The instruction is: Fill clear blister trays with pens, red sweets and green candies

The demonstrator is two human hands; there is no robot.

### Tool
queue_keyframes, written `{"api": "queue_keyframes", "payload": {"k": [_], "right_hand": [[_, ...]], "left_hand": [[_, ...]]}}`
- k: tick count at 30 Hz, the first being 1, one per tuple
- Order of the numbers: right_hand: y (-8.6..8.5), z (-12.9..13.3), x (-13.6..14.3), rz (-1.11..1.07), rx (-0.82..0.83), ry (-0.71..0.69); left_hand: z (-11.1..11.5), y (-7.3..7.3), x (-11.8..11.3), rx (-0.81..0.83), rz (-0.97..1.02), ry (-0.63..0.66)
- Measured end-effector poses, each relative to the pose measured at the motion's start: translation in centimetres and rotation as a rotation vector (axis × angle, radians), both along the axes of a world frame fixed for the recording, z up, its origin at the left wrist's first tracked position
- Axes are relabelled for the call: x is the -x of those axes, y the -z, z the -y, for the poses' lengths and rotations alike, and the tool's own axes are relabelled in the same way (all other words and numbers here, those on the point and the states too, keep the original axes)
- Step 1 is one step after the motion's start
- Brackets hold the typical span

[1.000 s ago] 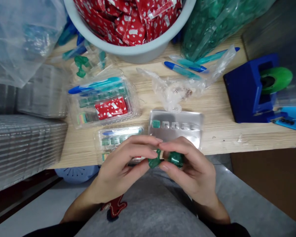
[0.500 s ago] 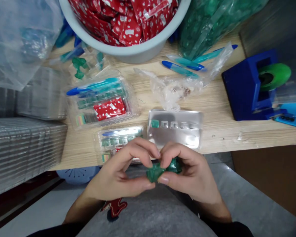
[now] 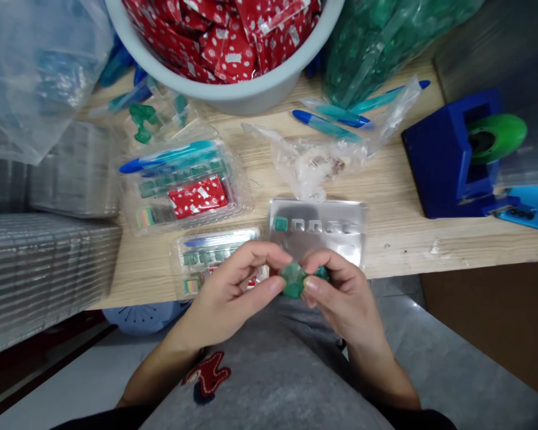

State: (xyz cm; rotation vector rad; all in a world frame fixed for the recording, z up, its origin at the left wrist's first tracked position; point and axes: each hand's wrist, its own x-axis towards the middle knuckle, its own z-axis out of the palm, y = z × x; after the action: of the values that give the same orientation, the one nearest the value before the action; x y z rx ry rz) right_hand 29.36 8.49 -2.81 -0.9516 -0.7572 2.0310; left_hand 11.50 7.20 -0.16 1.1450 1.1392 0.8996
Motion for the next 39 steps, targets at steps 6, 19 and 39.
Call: {"api": "queue_keyframes", "payload": {"k": [6,19,39], "right_hand": [[-0.1,-1.8,-0.4,0.65,-0.406,0.075],[-0.3,-4.8,1.1,1.369,-0.654,-0.209],[0.3,-3.9,-2.3,0.309,-0.137,0.029]], "left_hand": [[-1.5,0.3,-0.5,-0.313,-0.664,0.084],[-3.0,3.2,-2.3,-0.568,-1.059,0.003],[-3.4,3.9,-2.3,-0.541,-1.096,0.06]]}}
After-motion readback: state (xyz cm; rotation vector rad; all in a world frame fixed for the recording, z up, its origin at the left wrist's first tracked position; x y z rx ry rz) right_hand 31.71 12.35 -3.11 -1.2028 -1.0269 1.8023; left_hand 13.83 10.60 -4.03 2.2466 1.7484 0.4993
